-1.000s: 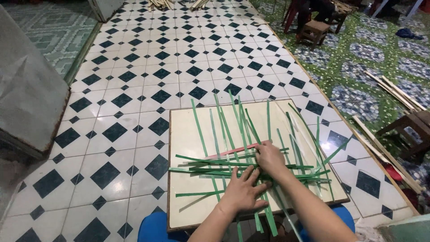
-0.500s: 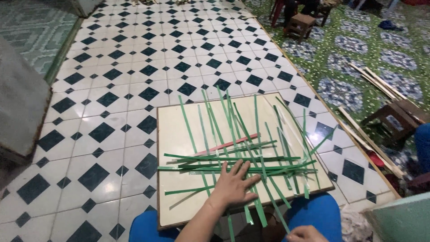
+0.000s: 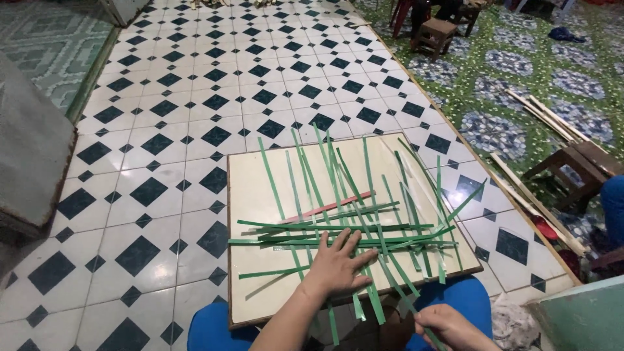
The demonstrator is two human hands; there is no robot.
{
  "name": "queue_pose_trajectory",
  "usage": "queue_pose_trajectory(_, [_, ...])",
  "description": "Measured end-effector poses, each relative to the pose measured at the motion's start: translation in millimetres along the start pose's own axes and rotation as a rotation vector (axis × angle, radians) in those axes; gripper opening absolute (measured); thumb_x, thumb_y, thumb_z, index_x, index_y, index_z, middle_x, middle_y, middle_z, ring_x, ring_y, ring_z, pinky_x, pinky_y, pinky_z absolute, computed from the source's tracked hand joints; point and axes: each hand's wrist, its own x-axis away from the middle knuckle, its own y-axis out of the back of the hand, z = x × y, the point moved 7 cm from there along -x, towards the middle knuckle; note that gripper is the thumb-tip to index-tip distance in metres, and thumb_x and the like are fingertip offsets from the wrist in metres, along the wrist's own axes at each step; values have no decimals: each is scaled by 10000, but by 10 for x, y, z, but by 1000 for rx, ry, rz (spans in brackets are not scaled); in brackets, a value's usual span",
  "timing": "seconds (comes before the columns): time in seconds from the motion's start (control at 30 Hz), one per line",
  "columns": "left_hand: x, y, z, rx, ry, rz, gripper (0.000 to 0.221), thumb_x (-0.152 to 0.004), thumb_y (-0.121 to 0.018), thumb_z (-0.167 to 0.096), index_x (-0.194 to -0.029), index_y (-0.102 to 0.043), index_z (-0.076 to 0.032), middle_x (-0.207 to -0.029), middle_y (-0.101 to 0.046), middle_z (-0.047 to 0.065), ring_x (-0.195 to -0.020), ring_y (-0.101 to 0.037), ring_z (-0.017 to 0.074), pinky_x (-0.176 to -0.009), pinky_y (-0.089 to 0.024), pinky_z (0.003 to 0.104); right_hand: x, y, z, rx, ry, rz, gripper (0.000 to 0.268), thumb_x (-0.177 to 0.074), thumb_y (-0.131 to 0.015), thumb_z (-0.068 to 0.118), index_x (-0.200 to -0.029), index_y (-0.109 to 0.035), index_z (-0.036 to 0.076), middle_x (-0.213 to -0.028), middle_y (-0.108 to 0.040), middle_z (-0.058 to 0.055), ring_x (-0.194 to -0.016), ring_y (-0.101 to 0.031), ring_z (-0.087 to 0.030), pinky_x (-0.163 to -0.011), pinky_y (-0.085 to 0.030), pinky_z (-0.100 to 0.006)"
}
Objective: Manually weaving green and pink plastic strips together on a flat surface to create a woven mat.
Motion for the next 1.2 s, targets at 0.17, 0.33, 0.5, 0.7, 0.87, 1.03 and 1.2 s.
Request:
queue_pose_trajectory(0.17, [-20,-23,10,-16,0,12,714,-859,-146,-702,-1519,-174,-430,-1625,-81,100,-1484,-29,352,-1086,-60,690,-359,88,-212,-35,22,51,403,-989,-612,271,-728,-668,-30,-462,-422,-105,-375,-316,-199,-432,-237,-318])
queue_pose_trajectory(0.33, [7,10,-3,-1,0,6,709,-859,-156,-698,-1509,-219,-424,-1623,-89,109,-1483,-35,354,-1085,-62,694,-158,-146,84,272,-22,-28,376,-992,-612,314,-802,-750,21,-526,-497,-93,-438,-391,-173,-488,-267,-284])
queue_pose_trajectory(0.5, [50,77,-32,-26,14,75,709,-865,-134,-686,-1523,-159,-423,-1632,-48,94,-1491,1,344,-1103,-44,681,4,-289,1431,1140,195,-476,278,-967,-516,385,-1148,-665,235,-1041,-738,28,-948,-698,-91,-855,-591,-233])
queue_pose_trajectory(0.7, [119,204,-83,-46,24,145,715,-866,-116,-680,-1530,-160,-418,-1630,-46,117,-1491,1,350,-1108,-47,665,-627,-1192,2814,1404,511,-350,570,-901,-351,-53,-1403,-486,181,-1537,-371,1,-1347,-426,-244,-1034,-422,-420])
queue_pose_trajectory(0.87, [92,197,-54,-20,15,117,716,-863,-131,-679,-1524,-193,-411,-1627,-66,120,-1488,-16,353,-1094,-55,681,-915,-1139,2874,1507,472,-340,431,-927,-434,53,-1325,-552,168,-1330,-543,-35,-1163,-557,-258,-929,-466,-388])
queue_pose_trajectory(1.03, [44,155,-39,-17,-2,11,701,-876,-181,-671,-1513,-250,-386,-1610,-131,134,-1475,-67,361,-1067,-85,695,-1043,-976,2841,1380,447,-364,316,-929,-440,104,-1144,-671,115,-1189,-666,-96,-1054,-617,-289,-854,-485,-398])
queue_pose_trajectory(1.2, [65,184,-52,-9,-1,66,717,-868,-156,-672,-1521,-226,-386,-1615,-120,129,-1480,-53,362,-1080,-71,695,-970,-951,2930,1208,494,-481,247,-926,-558,169,-1119,-691,91,-1103,-704,-94,-1009,-648,-249,-875,-522,-361])
